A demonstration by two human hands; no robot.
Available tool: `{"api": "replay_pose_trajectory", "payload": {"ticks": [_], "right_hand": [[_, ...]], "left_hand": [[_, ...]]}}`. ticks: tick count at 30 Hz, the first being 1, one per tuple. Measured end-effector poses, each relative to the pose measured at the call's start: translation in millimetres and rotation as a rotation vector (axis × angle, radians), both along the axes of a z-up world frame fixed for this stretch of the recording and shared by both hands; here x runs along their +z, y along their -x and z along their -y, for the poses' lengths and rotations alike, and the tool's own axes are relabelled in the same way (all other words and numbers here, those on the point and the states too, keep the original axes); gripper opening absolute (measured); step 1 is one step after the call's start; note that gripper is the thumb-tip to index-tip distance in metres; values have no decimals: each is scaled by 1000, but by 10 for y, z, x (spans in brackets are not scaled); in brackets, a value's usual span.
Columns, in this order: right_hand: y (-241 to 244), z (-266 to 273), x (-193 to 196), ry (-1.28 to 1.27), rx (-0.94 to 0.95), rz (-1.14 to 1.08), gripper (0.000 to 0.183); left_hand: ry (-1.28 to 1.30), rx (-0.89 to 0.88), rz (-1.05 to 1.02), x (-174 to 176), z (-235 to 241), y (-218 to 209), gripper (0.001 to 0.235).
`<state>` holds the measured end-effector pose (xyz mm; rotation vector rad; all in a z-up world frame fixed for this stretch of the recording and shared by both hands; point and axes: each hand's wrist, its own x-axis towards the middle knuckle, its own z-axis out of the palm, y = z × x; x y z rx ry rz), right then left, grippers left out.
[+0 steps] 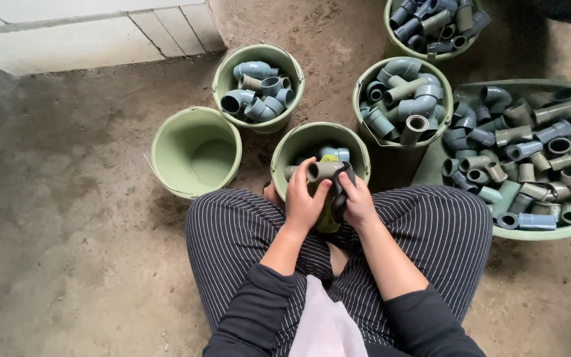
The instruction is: The person sits on the floor and wipes gray plastic pipe fittings with a green cloth. They pick up fittings from a bucket, wipe them, and place them back into the same bucket.
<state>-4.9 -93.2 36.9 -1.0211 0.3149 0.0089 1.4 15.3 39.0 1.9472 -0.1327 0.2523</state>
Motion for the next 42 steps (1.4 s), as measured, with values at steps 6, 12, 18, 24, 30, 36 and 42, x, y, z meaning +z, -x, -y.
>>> {"api": "replay_pose_trajectory", "payload": {"ticks": [6, 12, 18, 24, 30, 36, 42], "right_hand": [[-110, 255, -625, 779, 304, 699, 33], [17, 210, -517, 542, 204, 199, 32], [-49, 274, -423, -98, -36, -226, 22], [-10, 46, 207, -29, -88, -8, 17], [-8, 217, -565, 500, 96, 388, 16], [-69, 209, -356, -167, -107, -216, 26], [-32, 87, 185, -136, 0, -121, 23]], "left_hand": [[276, 38, -347, -195, -136, -88, 39], [144, -100, -341, -257, -127, -107, 30], [-404, -397, 153, 84, -79, -7, 41], [101, -195, -207, 18, -26, -1, 78], [465, 60, -350, -257, 75, -30, 41], [-145, -417, 91, -66, -54, -43, 52], [177, -254, -211, 34, 35, 8, 89]]}}
